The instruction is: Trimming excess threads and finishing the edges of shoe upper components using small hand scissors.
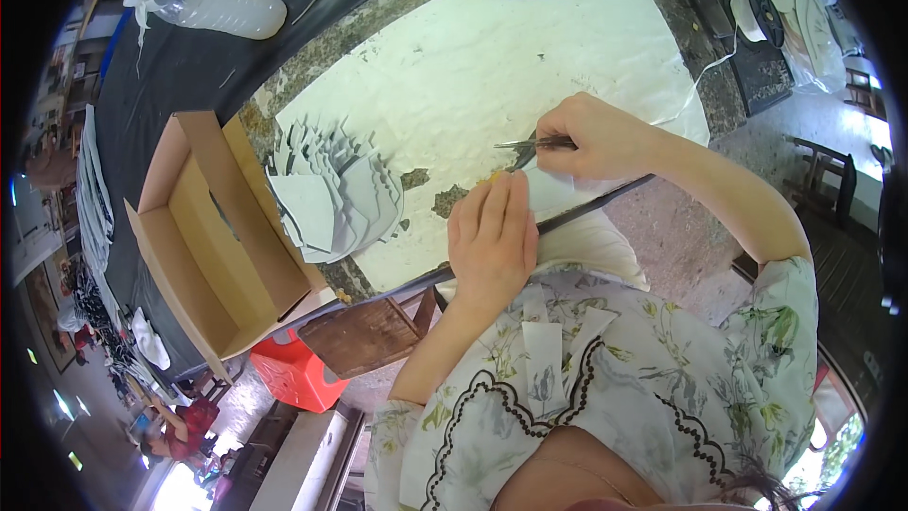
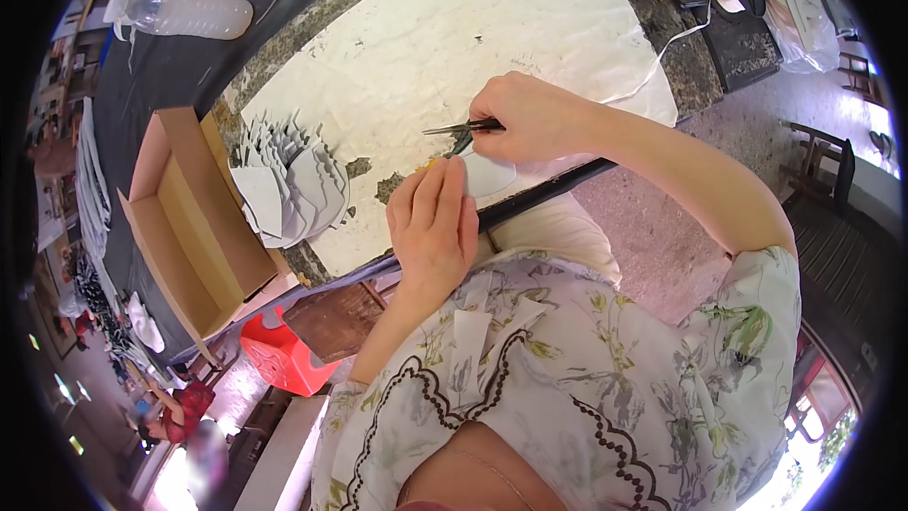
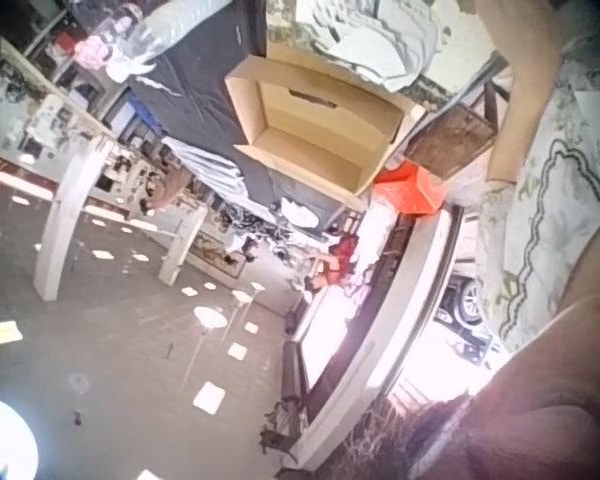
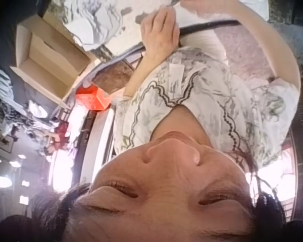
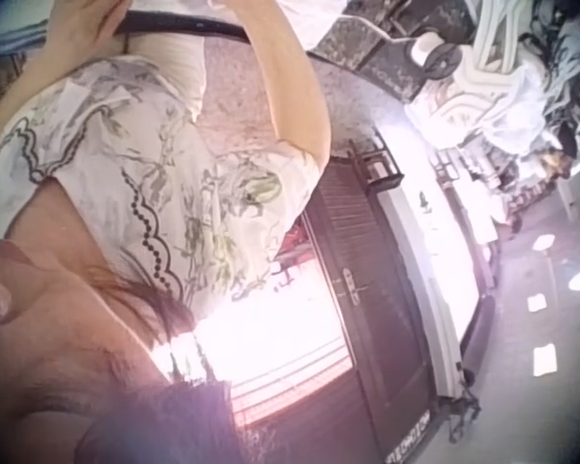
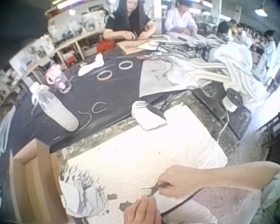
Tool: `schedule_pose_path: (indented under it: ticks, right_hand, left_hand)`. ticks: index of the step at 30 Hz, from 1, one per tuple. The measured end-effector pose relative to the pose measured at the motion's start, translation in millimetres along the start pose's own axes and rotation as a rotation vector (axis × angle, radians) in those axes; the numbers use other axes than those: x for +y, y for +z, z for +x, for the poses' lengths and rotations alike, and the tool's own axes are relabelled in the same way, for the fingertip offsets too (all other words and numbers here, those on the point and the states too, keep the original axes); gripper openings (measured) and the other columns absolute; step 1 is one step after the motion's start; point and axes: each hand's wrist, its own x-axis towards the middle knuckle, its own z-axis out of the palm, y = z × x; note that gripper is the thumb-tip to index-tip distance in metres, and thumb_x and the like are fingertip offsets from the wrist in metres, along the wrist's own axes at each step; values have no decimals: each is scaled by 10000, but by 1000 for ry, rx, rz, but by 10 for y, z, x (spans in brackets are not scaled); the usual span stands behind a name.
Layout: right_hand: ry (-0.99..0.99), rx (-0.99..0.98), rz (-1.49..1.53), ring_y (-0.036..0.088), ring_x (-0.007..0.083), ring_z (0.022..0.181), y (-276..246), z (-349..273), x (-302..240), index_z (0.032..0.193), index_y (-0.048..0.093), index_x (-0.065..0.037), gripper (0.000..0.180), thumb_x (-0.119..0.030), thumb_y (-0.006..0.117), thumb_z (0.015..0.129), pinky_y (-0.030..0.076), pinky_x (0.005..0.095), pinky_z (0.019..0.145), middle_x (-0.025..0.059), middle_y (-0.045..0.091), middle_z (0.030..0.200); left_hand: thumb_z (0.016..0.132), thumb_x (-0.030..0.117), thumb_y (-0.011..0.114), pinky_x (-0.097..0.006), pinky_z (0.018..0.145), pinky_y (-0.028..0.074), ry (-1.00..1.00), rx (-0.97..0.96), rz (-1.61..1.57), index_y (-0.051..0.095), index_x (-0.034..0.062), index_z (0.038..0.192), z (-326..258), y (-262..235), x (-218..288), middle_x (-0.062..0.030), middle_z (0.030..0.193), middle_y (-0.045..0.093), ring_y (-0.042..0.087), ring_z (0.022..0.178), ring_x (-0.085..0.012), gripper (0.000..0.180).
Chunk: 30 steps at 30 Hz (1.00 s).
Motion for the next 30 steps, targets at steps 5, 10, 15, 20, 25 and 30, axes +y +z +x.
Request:
schedule_pose_path:
  ticks: [5,10,15,20,25,30]
  right_hand:
    - [95,-67,-18,554,291,554,-80,51,-67,711,600,54,195,-134,621,759,448,380,563,179,574,606]
    - [-50,73,-172,593,380,623,19,43,-9,704,604,52,195,-138,632,737,470,428,600,205,602,640]
    - [-39,-1,-188,610,386,654,-116,96,-33,708,614,41,193,-147,639,741,478,438,614,202,618,663]
    - [18,-84,-199,612,389,664,-114,108,-6,716,616,41,188,-143,636,751,482,440,617,201,626,678]
    - [133,-246,11,596,328,602,-371,137,-124,737,619,45,184,-132,633,783,462,405,581,184,610,637]
    - [82,-209,-48,589,312,594,-337,182,75,745,619,48,185,-129,650,787,445,400,572,178,607,630]
  left_hand:
    - [835,101,643,-419,958,397,-6,-28,52,593,18,1284,13,-20,5,-113,1246,584,525,1112,-290,459]
    - [743,183,662,-434,961,397,64,-114,126,575,11,1286,89,-60,3,-126,1255,545,509,1104,-296,577]
    - [711,146,678,-435,948,419,90,-204,167,529,-7,1323,165,-107,66,-137,1225,533,506,1105,-313,649]
    - [700,100,677,-453,935,439,99,-240,42,480,-27,1362,224,-100,32,-154,1224,516,495,1110,-337,702]
    - [698,95,663,-451,926,443,112,-296,85,460,-40,1374,245,-94,44,-159,1205,506,493,1095,-339,719]
    - [726,179,655,-419,939,455,167,-281,160,492,-95,1320,282,-127,69,-161,1144,502,505,1059,-314,675]
